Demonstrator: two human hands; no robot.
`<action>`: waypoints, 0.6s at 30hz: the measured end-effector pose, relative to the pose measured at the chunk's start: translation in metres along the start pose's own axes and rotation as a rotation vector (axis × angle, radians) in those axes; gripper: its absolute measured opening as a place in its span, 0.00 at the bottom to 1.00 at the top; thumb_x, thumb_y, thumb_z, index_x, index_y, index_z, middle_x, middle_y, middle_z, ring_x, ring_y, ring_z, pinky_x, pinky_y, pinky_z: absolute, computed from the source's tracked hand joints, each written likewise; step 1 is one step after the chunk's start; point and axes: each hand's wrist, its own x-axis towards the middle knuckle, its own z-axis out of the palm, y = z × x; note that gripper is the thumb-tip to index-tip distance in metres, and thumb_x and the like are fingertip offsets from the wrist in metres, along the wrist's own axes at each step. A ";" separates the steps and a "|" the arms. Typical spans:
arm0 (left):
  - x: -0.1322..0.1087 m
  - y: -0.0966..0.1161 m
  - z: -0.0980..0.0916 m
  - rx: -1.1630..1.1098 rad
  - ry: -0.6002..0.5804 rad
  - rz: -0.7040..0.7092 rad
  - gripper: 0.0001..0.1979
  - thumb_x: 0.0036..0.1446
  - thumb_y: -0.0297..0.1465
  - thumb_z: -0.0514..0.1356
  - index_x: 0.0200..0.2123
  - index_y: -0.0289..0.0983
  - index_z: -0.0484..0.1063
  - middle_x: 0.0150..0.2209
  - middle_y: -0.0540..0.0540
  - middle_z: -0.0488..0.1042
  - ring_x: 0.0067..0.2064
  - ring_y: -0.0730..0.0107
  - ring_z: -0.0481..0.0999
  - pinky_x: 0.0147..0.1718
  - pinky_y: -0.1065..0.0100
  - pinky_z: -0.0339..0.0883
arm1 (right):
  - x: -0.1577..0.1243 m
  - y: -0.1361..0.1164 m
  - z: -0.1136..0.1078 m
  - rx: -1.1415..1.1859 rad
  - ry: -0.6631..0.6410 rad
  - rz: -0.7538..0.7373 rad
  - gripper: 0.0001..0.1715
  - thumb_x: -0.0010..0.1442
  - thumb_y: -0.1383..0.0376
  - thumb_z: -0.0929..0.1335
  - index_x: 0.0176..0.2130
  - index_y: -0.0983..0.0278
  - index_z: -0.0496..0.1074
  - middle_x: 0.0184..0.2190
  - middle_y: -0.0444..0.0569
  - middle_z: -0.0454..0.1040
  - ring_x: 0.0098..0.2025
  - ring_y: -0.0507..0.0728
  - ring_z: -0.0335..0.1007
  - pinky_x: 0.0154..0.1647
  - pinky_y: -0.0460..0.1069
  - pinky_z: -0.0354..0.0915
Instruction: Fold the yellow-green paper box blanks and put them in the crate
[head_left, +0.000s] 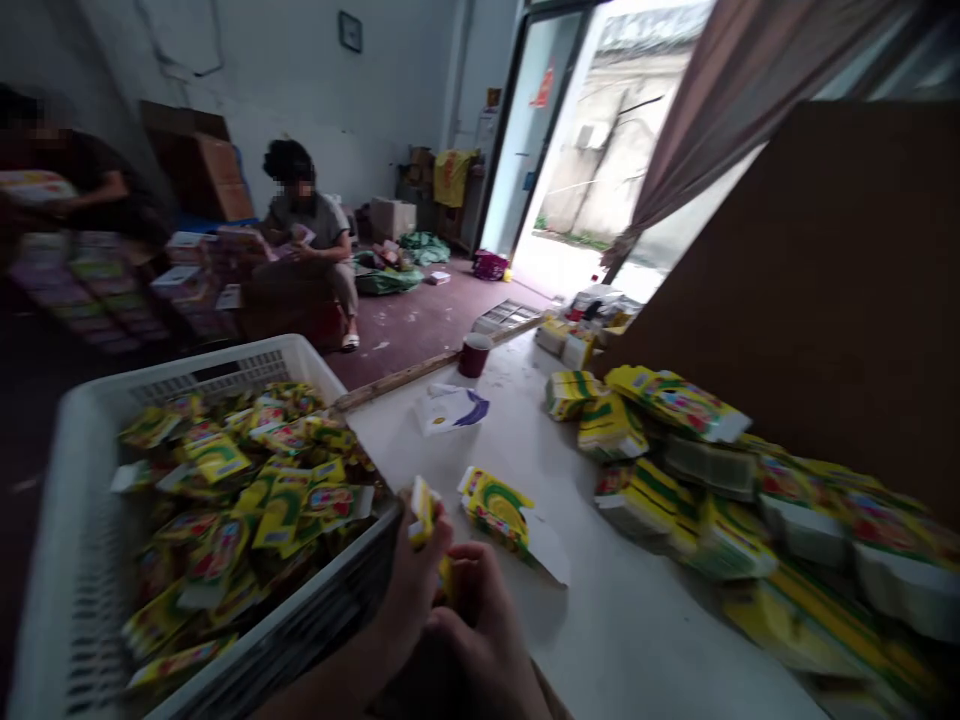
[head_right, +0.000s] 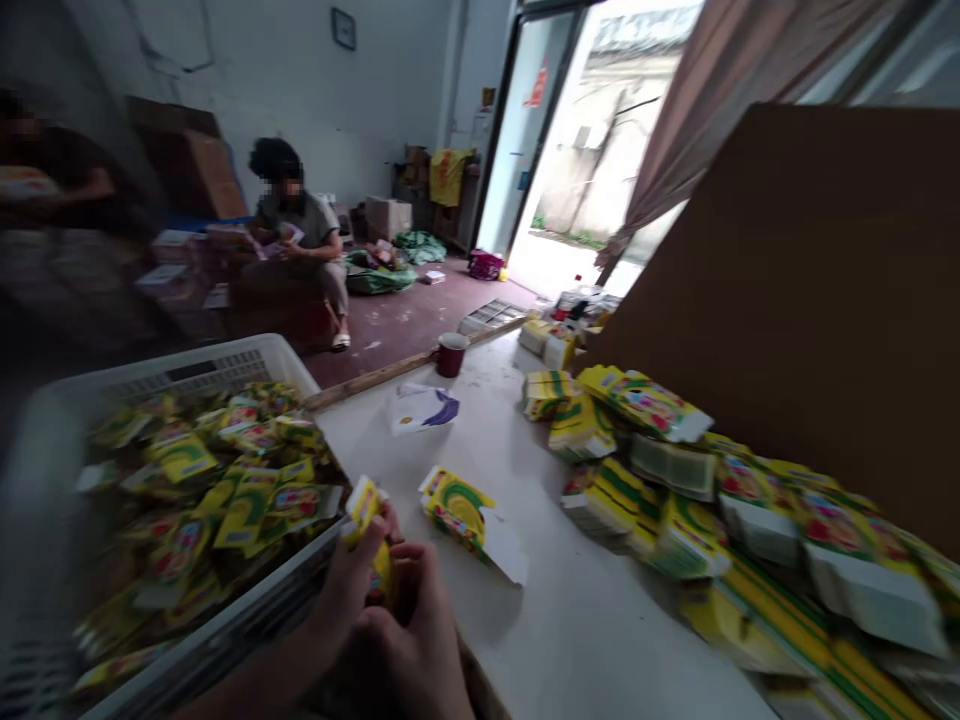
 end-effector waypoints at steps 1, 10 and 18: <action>-0.001 0.003 -0.001 0.012 -0.026 0.024 0.30 0.36 0.52 0.71 0.36 0.36 0.72 0.29 0.49 0.71 0.31 0.69 0.71 0.33 0.69 0.68 | 0.000 0.001 -0.002 -0.011 0.030 0.002 0.23 0.52 0.54 0.75 0.42 0.60 0.66 0.30 0.42 0.73 0.31 0.53 0.67 0.33 0.47 0.62; 0.005 0.026 -0.018 0.139 -0.317 0.106 0.19 0.50 0.42 0.68 0.40 0.34 0.76 0.38 0.42 0.79 0.40 0.60 0.76 0.42 0.63 0.68 | 0.000 -0.004 -0.049 -0.623 0.228 -0.268 0.14 0.62 0.55 0.67 0.41 0.61 0.77 0.34 0.49 0.81 0.32 0.58 0.77 0.31 0.48 0.71; 0.001 0.062 -0.033 0.811 -0.707 0.191 0.45 0.39 0.52 0.70 0.58 0.39 0.64 0.55 0.36 0.72 0.54 0.46 0.72 0.53 0.56 0.64 | -0.006 -0.025 -0.053 -1.118 0.034 -0.725 0.16 0.64 0.63 0.66 0.50 0.47 0.75 0.44 0.45 0.79 0.49 0.63 0.71 0.57 0.61 0.59</action>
